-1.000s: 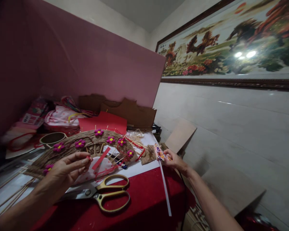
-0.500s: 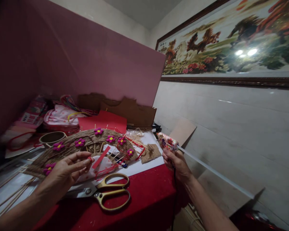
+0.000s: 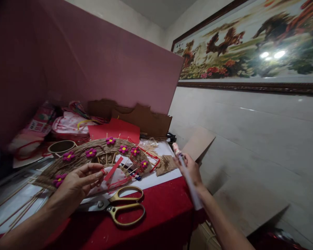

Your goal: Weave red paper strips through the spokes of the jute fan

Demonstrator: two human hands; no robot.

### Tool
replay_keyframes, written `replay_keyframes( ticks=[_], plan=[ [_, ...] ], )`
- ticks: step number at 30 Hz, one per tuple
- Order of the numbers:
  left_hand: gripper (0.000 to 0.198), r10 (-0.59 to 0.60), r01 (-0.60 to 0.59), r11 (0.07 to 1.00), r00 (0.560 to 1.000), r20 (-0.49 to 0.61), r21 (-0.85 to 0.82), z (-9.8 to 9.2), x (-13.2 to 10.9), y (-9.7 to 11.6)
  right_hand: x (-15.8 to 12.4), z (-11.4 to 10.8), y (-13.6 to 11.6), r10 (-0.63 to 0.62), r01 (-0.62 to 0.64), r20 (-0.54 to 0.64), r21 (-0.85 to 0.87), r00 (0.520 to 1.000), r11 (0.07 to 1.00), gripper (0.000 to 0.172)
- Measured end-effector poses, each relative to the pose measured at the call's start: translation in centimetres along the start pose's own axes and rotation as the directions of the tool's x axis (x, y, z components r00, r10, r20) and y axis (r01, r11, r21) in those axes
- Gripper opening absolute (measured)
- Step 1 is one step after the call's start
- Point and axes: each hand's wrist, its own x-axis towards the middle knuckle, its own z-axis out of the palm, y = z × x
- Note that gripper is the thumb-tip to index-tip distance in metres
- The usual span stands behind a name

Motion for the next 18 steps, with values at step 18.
replay_keyframes(
  ticks=[18],
  plan=[
    [0.036, -0.073, 0.074, 0.996, 0.997, -0.012, 0.042, -0.5, 0.1, -0.3, -3.9, 0.9, 2.0, 0.163, 0.143, 0.367, -0.677, 0.916, 0.722, 0.039]
  ],
)
